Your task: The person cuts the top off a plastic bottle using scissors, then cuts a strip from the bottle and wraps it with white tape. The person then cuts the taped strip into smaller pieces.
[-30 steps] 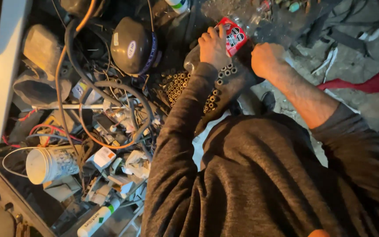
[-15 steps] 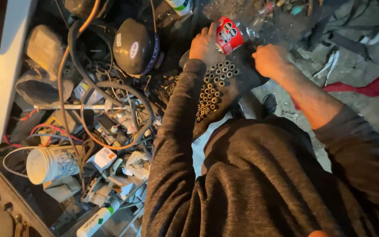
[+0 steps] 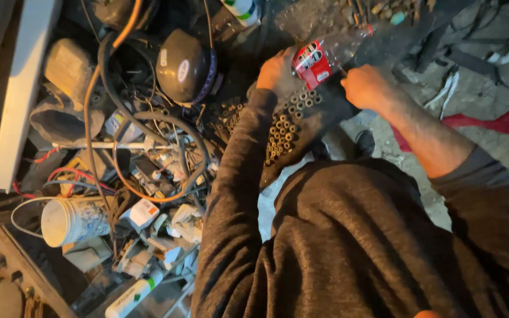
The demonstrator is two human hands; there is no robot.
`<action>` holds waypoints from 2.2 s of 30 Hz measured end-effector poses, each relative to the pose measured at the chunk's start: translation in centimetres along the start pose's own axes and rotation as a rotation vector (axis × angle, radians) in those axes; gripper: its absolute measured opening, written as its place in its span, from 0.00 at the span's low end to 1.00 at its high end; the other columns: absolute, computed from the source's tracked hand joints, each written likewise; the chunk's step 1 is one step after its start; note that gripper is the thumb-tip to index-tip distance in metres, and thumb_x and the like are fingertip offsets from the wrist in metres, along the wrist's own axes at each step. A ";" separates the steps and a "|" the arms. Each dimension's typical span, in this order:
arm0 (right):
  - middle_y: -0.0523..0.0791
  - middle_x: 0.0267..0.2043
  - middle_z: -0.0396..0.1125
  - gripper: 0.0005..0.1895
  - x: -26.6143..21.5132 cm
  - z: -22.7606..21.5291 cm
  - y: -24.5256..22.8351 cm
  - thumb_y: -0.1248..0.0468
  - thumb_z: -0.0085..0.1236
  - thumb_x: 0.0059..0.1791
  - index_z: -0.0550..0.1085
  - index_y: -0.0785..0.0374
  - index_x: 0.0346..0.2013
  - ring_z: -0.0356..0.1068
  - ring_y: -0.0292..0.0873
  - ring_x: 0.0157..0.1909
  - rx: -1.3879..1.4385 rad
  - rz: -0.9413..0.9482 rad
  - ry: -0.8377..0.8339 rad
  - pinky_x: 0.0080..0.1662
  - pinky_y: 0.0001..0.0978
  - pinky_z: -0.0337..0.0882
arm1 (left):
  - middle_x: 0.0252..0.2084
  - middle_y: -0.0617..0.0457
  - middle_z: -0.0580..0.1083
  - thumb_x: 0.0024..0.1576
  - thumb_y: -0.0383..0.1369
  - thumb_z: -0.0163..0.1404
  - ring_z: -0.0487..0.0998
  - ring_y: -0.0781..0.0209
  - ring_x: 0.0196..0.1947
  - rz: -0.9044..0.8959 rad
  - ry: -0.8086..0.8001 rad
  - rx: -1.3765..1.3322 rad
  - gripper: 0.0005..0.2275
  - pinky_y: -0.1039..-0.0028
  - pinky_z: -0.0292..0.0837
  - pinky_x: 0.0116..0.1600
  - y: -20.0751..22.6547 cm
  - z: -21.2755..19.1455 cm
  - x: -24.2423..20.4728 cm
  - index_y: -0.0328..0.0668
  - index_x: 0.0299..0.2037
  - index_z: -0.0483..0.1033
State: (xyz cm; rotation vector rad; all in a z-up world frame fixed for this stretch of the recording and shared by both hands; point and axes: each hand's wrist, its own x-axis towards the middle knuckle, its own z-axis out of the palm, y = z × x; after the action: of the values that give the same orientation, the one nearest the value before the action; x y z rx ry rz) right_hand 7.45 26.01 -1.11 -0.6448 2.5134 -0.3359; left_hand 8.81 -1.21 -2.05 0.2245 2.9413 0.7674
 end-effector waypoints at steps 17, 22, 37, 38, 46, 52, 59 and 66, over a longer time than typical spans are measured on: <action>0.55 0.44 0.77 0.13 -4.0 2.1 -1.5 0.61 0.53 0.50 0.83 0.62 0.40 0.77 0.58 0.48 -0.158 0.125 -0.144 0.46 0.50 0.77 | 0.48 0.36 0.76 0.42 0.44 0.67 0.79 0.36 0.43 -0.006 0.020 0.053 0.37 0.54 0.76 0.46 0.5 2.0 -1.3 0.35 0.60 0.64; 0.58 0.42 0.76 0.21 -1.9 4.0 -0.9 0.52 0.48 0.57 0.82 0.65 0.39 0.76 0.62 0.45 -0.102 0.132 -0.073 0.44 0.54 0.74 | 0.50 0.36 0.75 0.45 0.44 0.67 0.79 0.38 0.47 -0.102 -0.062 0.077 0.36 0.56 0.75 0.51 2.0 1.1 -2.2 0.39 0.62 0.65; 0.57 0.36 0.76 0.19 -6.4 9.5 0.7 0.54 0.48 0.56 0.81 0.65 0.37 0.78 0.60 0.40 -0.093 0.087 -0.040 0.42 0.53 0.75 | 0.55 0.37 0.73 0.47 0.43 0.67 0.76 0.37 0.52 -0.031 -0.002 -0.029 0.40 0.54 0.73 0.55 -0.1 1.9 -3.2 0.37 0.68 0.60; 0.57 0.36 0.76 0.19 -6.7 9.8 0.5 0.54 0.48 0.56 0.81 0.65 0.37 0.78 0.60 0.40 -0.089 0.086 -0.048 0.42 0.53 0.75 | 0.55 0.37 0.73 0.47 0.43 0.67 0.76 0.37 0.52 -0.037 -0.009 -0.029 0.40 0.54 0.73 0.55 1.8 0.6 -4.2 0.37 0.68 0.60; 0.57 0.32 0.75 0.19 -6.6 5.7 -0.2 0.53 0.48 0.58 0.78 0.65 0.37 0.76 0.62 0.35 0.003 0.023 0.167 0.37 0.55 0.74 | 0.67 0.30 0.61 0.51 0.50 0.57 0.65 0.31 0.63 0.199 0.369 0.535 0.40 0.40 0.59 0.68 9.6 1.1 -7.9 0.29 0.68 0.57; 0.58 0.33 0.75 0.21 -6.8 3.2 -1.6 0.52 0.47 0.59 0.77 0.66 0.38 0.76 0.63 0.37 0.026 0.024 0.113 0.39 0.55 0.74 | 0.62 0.34 0.64 0.63 0.40 0.55 0.67 0.36 0.59 -0.011 0.286 0.663 0.33 0.52 0.64 0.65 7.1 3.0 -7.6 0.32 0.74 0.55; 0.60 0.38 0.76 0.22 -3.4 0.5 -3.6 0.53 0.46 0.59 0.80 0.65 0.38 0.76 0.64 0.41 0.038 0.038 0.035 0.42 0.55 0.74 | 0.57 0.36 0.67 0.41 0.40 0.60 0.71 0.38 0.53 0.163 0.397 0.391 0.42 0.56 0.70 0.57 5.2 -1.9 -5.7 0.32 0.66 0.56; 0.58 0.44 0.76 0.18 1.2 1.3 -4.5 0.56 0.50 0.55 0.83 0.65 0.41 0.77 0.61 0.48 -0.101 0.063 -0.089 0.47 0.51 0.76 | 0.47 0.40 0.71 0.47 0.47 0.65 0.76 0.39 0.43 -0.083 0.215 0.289 0.42 0.52 0.73 0.44 2.4 0.5 -4.7 0.30 0.65 0.57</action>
State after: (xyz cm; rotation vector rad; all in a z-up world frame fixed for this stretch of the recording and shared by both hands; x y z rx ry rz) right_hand 8.96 21.39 -1.08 -0.6040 2.4717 -0.1553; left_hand 13.81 0.36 -1.05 0.0409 3.2345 0.3739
